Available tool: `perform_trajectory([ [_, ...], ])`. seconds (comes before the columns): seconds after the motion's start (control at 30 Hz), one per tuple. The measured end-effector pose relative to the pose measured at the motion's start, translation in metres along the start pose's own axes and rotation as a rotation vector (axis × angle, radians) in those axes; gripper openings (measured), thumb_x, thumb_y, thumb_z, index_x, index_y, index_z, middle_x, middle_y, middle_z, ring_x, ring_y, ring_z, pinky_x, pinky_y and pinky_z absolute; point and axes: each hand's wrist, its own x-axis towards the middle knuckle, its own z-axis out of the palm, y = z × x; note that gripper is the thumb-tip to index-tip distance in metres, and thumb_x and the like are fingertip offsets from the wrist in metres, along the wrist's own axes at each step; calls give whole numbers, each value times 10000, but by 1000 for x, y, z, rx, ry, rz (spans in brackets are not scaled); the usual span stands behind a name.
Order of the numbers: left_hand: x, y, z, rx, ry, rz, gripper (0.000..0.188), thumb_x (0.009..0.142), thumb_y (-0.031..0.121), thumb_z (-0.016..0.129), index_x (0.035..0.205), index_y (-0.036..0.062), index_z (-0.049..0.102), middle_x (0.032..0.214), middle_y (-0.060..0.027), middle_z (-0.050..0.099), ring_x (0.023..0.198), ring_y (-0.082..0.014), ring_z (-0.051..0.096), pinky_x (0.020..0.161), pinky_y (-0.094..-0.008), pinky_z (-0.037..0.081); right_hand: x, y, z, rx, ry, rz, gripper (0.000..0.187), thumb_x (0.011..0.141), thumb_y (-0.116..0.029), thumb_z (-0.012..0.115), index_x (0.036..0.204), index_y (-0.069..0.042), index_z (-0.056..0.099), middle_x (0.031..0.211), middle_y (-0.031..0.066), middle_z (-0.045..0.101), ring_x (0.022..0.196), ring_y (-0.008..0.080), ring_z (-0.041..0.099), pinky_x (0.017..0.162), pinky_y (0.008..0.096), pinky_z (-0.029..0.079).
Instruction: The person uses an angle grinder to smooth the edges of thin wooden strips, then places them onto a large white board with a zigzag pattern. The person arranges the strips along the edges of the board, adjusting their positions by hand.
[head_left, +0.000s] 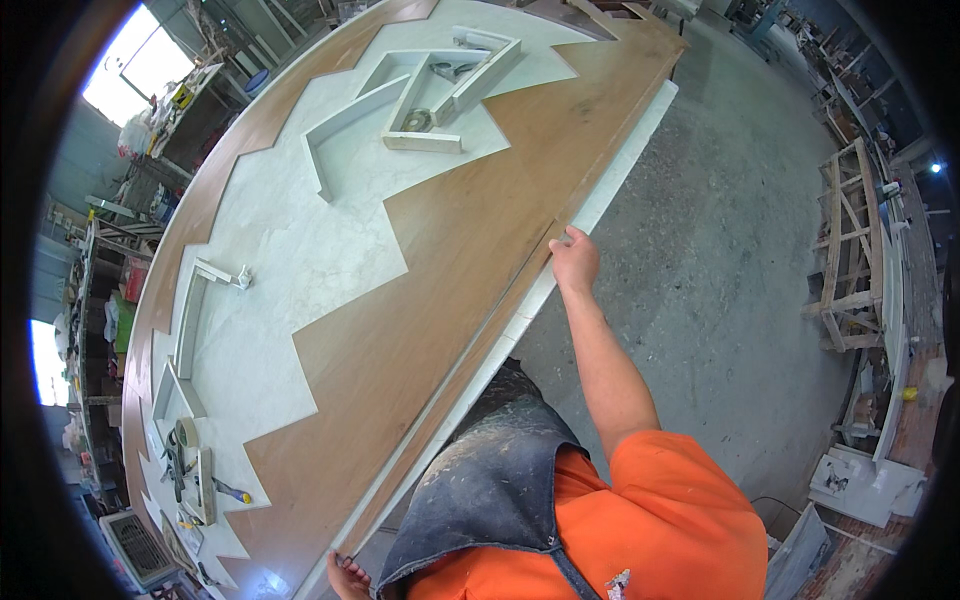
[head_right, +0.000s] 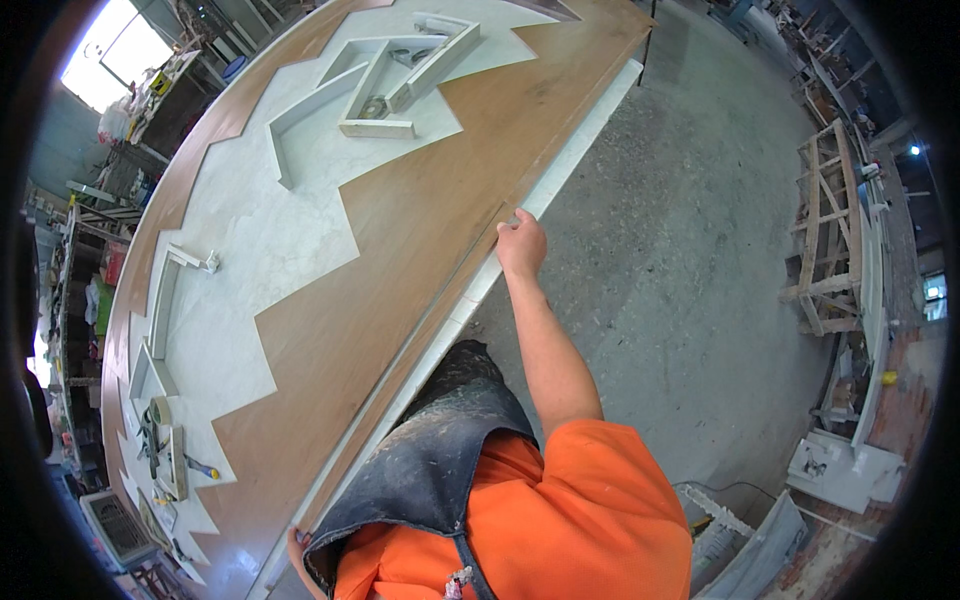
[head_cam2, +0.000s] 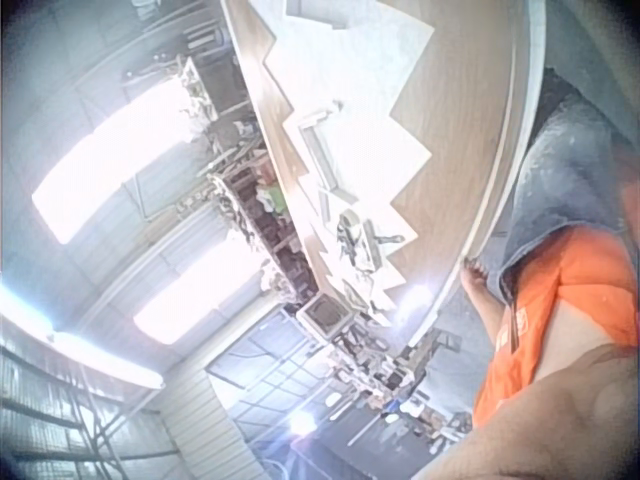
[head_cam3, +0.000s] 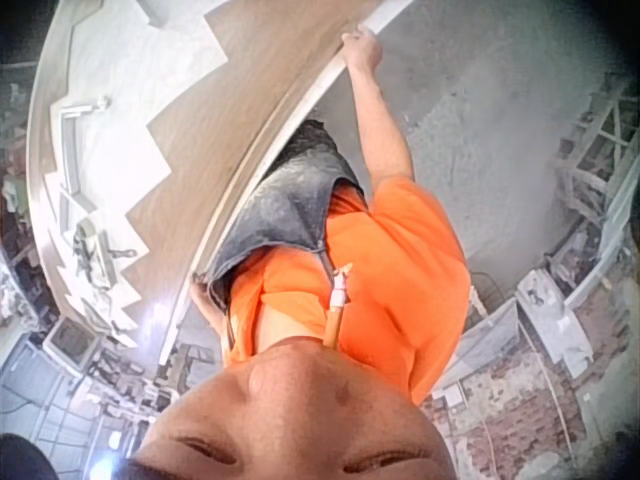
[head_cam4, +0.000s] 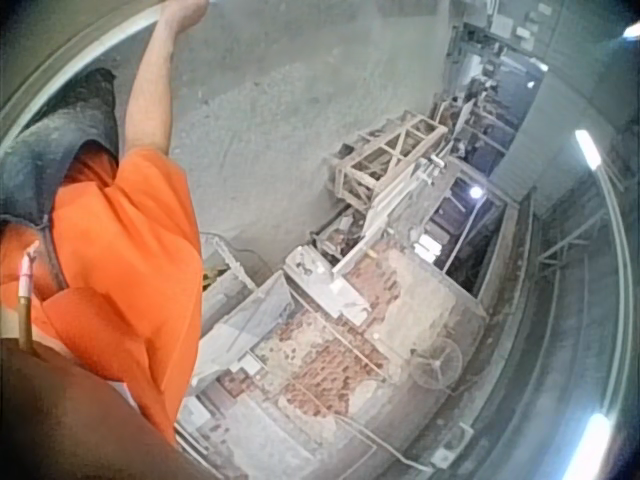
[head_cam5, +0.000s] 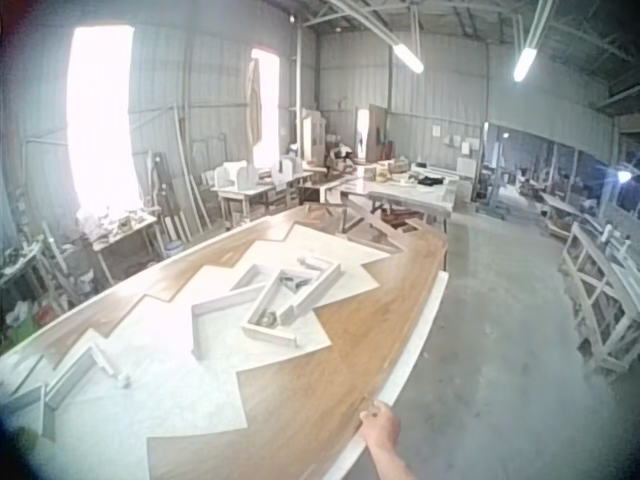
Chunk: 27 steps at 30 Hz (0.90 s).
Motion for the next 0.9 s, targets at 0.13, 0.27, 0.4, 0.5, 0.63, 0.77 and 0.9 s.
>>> perform_trajectory([
  [0.13, 11, -2, -6, 22, 0, -2, 459, 882, 562, 686, 1114, 172, 619, 799, -109, 626, 588, -215, 568, 528, -322, 503, -1, -3, 0, 9, -5, 15, 474, 834, -170, 754, 1273, -11, 674, 983, 150, 753, 977, 323, 709, 907, 428, 534],
  [0.27, 20, -5, -7, -7, 49, -3, 501, 865, 596, 715, 1143, 187, 639, 784, -106, 628, 599, -227, 571, 545, -352, 514, -2, -4, 0, 18, 0, 31, 484, 828, -172, 761, 1276, -13, 673, 983, 148, 754, 968, 319, 713, 900, 425, 536],
  [0.4, 22, -7, -7, -89, -2, 7, 507, 864, 599, 727, 1147, 186, 648, 782, -94, 631, 609, -231, 575, 554, -367, 516, -3, -7, -1, 12, 11, 31, 492, 822, -177, 769, 1277, -15, 675, 977, 149, 755, 954, 314, 717, 888, 424, 539],
  [0.5, 19, -12, -9, -165, -62, 15, 503, 867, 594, 733, 1143, 181, 652, 783, -84, 634, 615, -233, 579, 559, -374, 515, -2, -3, 2, 28, 35, 24, 484, 816, -178, 770, 1263, -13, 683, 963, 150, 756, 938, 313, 719, 876, 421, 542],
  [0.63, 13, -10, -6, -191, -3, -55, 513, 875, 607, 723, 1113, 159, 648, 772, -67, 626, 623, -230, 590, 583, -367, 525, -1, 0, 6, 36, 59, -1, 470, 805, -173, 763, 1241, -9, 696, 947, 153, 756, 918, 315, 720, 863, 419, 545],
  [0.77, -9, -13, 6, -160, 16, 18, 487, 900, 609, 692, 1061, 152, 638, 752, -54, 617, 611, -224, 585, 577, -348, 515, 1, 3, 7, 62, 56, 8, 473, 802, -168, 757, 1243, -7, 695, 948, 155, 755, 916, 318, 719, 863, 419, 544],
  [0.9, -56, 12, 39, -133, 19, -7, 468, 910, 614, 672, 1008, 160, 617, 724, -38, 606, 583, -208, 565, 547, -334, 483, 0, 2, 6, 69, 70, 13, 483, 802, -173, 763, 1250, -6, 692, 944, 159, 754, 915, 318, 720, 859, 414, 543],
])
